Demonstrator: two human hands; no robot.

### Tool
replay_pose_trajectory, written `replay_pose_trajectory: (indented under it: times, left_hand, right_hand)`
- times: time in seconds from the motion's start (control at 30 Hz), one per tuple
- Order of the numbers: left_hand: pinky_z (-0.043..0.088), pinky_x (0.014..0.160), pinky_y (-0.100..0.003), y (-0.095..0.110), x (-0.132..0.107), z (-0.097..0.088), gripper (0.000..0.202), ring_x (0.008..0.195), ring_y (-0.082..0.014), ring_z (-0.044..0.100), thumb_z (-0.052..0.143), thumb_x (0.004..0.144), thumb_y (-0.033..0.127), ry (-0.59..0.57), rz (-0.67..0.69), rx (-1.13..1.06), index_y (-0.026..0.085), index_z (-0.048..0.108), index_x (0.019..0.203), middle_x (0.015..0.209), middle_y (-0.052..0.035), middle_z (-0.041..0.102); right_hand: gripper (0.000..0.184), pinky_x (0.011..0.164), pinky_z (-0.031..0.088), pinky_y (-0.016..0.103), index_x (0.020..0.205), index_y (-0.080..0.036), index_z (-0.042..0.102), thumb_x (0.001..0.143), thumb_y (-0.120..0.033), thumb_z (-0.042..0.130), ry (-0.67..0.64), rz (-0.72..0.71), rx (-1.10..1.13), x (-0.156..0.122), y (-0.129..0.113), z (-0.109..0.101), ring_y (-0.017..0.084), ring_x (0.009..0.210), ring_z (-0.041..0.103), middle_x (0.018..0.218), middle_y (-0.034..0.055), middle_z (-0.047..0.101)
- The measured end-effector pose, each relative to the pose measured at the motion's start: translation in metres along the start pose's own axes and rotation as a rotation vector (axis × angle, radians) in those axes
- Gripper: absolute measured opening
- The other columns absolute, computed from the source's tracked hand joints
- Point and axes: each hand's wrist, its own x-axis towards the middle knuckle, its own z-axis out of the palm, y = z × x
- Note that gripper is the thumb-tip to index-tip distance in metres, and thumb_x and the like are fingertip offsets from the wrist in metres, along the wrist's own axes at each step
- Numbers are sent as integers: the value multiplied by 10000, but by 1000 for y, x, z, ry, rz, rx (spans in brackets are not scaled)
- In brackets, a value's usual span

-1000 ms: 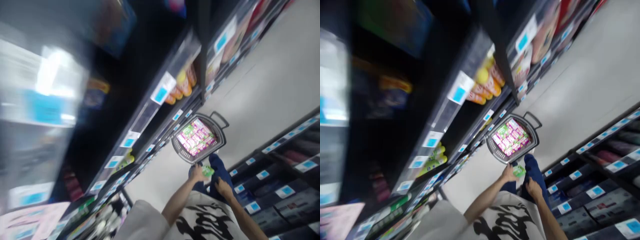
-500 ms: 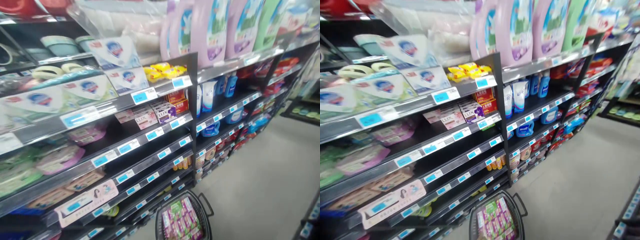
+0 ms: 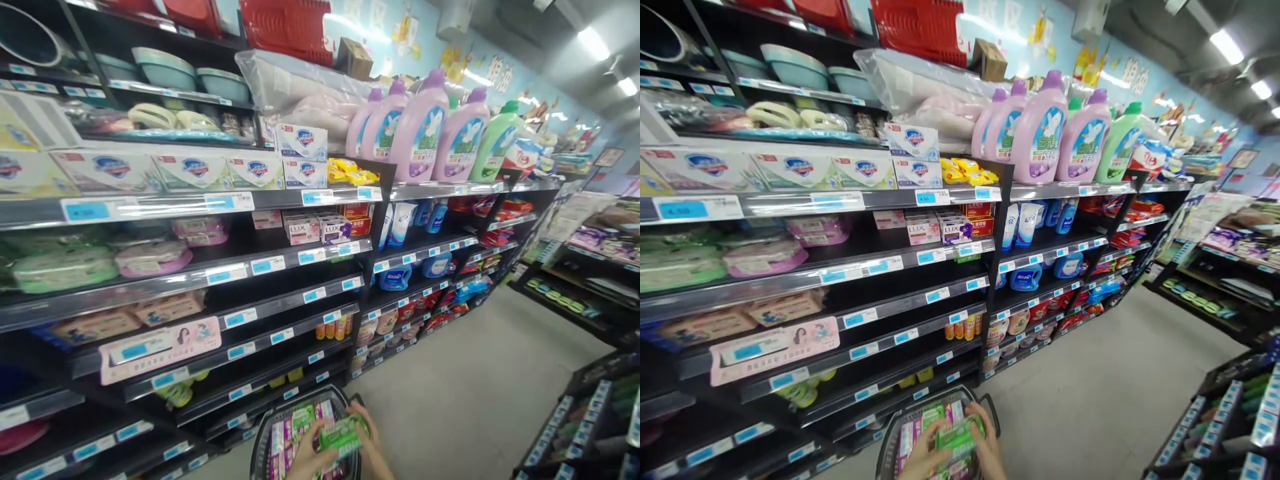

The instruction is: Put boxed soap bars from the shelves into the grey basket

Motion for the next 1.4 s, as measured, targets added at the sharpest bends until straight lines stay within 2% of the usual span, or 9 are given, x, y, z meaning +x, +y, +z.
replay_pose_trajectory:
  times: [0.1,0.2,0.27,0.4,0.6,0.9,1.03,1.23,1.4]
  left_hand:
    - [535,1022,-421,15,-4,-26,541,1235,-291,692,781,492,496,-229,175,-357,611,762,1020,1211,118,762]
    - [552,1017,-443,38,-4,-49,645,1202,-315,668,850,653,506,-348,256,-365,314,703,1250,1291,-77,690]
    - [582,913,-421,48,-2,-62,758,1043,-274,693,925,631,456,-459,280,-364,230,633,1293,1241,-108,659]
    - [579,870,-369,54,0,-81,941,1056,-256,687,1027,510,316,-578,347,-392,221,574,1328,1304,-121,607]
    - [545,997,-421,51,-9,-98,933,1116,-267,691,1043,489,279,-552,455,-415,209,582,1298,1376,-145,582]
    - [566,989,-360,86,-45,-125,838,1176,-277,689,1042,506,217,-480,646,-400,182,615,1226,1337,-144,632]
    - [582,1017,-389,98,-53,-138,856,1209,-299,689,1040,508,185,-476,728,-414,198,639,1265,1335,-143,649]
    - [586,1067,-432,92,-53,-148,861,1273,-314,667,1026,543,161,-546,757,-421,264,670,1321,1361,-119,621]
    - [593,1070,-448,83,-53,-150,851,1284,-323,663,1024,535,134,-527,760,-455,280,692,1306,1360,-106,602]
  right_hand:
    - [936,1129,508,485,1334,-473,586,498,-833,806,46,-84,307,-10,5,-5,337,1342,617,1388,-3,676]
    - [871,1156,485,480,1429,-293,547,681,-567,899,51,-118,465,-26,-7,-10,342,1375,584,1478,123,597]
    - [882,1125,512,473,1416,-236,554,663,-472,948,86,-113,536,-34,-14,-9,348,1336,606,1450,154,607]
    - [940,1014,588,445,1388,-222,557,571,-334,1008,110,-101,569,-42,-20,-1,339,1253,653,1363,153,658]
    - [955,944,616,394,1347,-210,550,514,-243,1017,171,-177,502,-47,-33,3,326,1249,658,1372,168,652]
    - [881,874,626,324,1363,-227,551,600,-149,985,170,-484,340,-75,-94,-10,279,1232,682,1365,169,668]
    - [895,881,622,301,1398,-247,541,626,-104,969,174,-621,319,-82,-109,-8,258,1254,677,1369,161,671]
    - [908,860,639,331,1422,-243,523,641,-132,972,167,-632,288,-88,-118,-7,281,1252,682,1369,177,672]
    - [917,861,639,326,1440,-252,514,653,-118,965,143,-634,278,-90,-120,-7,274,1264,677,1385,175,665]
